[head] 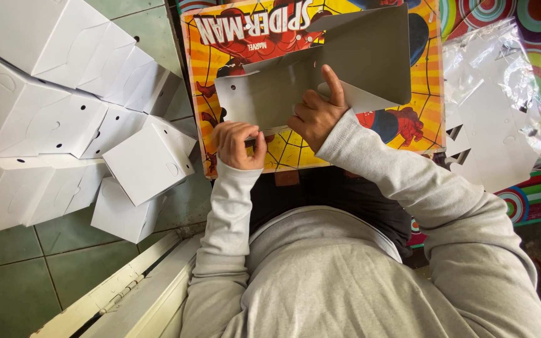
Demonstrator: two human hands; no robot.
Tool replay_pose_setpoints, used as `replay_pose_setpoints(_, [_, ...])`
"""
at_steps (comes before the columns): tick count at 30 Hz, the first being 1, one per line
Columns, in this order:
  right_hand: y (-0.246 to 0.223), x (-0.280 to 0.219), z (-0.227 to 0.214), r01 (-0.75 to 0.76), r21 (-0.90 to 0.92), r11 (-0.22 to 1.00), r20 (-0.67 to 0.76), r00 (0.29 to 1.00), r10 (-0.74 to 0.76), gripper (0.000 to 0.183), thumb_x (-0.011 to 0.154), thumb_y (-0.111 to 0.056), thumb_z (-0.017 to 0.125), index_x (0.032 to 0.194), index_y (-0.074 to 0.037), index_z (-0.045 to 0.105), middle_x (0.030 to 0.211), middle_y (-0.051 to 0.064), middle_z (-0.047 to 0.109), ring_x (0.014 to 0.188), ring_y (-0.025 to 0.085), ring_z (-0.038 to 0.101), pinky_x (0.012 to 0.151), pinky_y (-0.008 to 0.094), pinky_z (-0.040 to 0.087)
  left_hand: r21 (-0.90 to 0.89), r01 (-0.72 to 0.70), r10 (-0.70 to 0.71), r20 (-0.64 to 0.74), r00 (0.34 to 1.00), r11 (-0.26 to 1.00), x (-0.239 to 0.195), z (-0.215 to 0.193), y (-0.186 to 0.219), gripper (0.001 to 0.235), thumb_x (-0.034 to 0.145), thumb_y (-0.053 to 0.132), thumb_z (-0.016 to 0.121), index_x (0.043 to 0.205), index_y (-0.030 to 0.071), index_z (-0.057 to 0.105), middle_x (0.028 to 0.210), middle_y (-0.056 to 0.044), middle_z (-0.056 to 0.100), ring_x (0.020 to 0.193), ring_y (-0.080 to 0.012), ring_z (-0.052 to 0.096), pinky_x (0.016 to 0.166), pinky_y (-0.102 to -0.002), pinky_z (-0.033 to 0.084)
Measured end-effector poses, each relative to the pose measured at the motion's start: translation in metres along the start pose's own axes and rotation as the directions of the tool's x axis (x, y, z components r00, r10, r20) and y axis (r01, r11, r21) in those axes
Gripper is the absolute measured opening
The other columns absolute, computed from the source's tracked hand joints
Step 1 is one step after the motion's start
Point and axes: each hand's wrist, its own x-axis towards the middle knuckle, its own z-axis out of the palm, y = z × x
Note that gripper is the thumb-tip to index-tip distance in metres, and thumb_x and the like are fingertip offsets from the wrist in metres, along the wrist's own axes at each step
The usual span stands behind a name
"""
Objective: The person folds a flat cardboard piece into a small cube-shaped box by hand. They fold the side flaps, tuck the tabs into slots, and close the top flaps to complete the box.
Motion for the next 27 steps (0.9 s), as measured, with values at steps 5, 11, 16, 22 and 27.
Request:
replay_pose_setpoints(5, [0.001,-0.003,0.003,-0.003,0.002,1.0,0.006,1.0,0.003,0.033,0.095,0.001,0.072,0.069,-0.016,0.059,0.064,0.004,0.051,0.077,0.023,0.054,0.122,0.072,0.017,0.004,0.093,-0.093,-0.007,0.996,0.996,0.015,-0.025,0.02,0.039,0.093,0.022,0.069,0.124,0.0,0.06,0.117,-0.012,0.062,0.099,-0.0274,0.06,0.089,-0.042,0.047])
replay_pose_setpoints(11, [0.002,-0.003,0.003,-0.004,-0.004,1.0,0.021,1.0,0.004,0.032,0.094,0.002,0.074,0.07,-0.016,0.06,0.064,0.004,0.052,0.075,0.023,0.055,0.122,0.072,0.017,0.116,0.116,-0.108,-0.073,0.991,0.986,-0.023,-0.028,-0.005,0.022,0.095,0.016,0.068,0.113,0.003,0.066,0.114,-0.009,0.063,0.102,-0.027,0.059,0.091,-0.04,0.049])
replay_pose_setpoints(16, [0.002,-0.003,0.006,-0.006,-0.001,1.0,0.032,0.999,0.006,0.034,0.095,0.003,0.07,0.068,-0.014,0.059,0.062,0.005,0.052,0.073,0.023,0.054,0.122,0.073,0.019,0.123,-0.004,0.014,-0.084,0.996,0.992,-0.01,-0.027,-0.003,0.009,0.093,0.023,0.077,0.088,0.016,0.08,0.085,0.0,0.071,0.082,-0.0215,0.065,0.077,-0.035,0.053])
replay_pose_setpoints(22, [0.0,-0.002,0.004,-0.011,0.014,1.0,0.029,1.0,0.011,0.033,0.093,0.002,0.072,0.067,-0.014,0.059,0.062,0.005,0.052,0.071,0.023,0.054,0.122,0.073,0.019,0.229,-0.031,0.049,-0.073,0.996,0.973,0.004,-0.015,0.014,0.011,0.094,0.026,0.075,0.087,0.018,0.076,0.078,0.002,0.065,0.07,-0.0167,0.061,0.069,-0.033,0.05])
replay_pose_setpoints(27, [-0.001,-0.003,0.006,-0.01,0.026,1.0,0.004,1.0,0.01,0.033,0.095,0.001,0.07,0.068,-0.014,0.057,0.062,0.005,0.049,0.072,0.024,0.054,0.12,0.074,0.023,0.271,-0.061,0.079,-0.054,0.995,0.961,0.009,-0.01,0.022,0.005,0.093,0.021,0.075,0.088,0.02,0.074,0.079,0.003,0.063,0.072,-0.0158,0.061,0.074,-0.032,0.049])
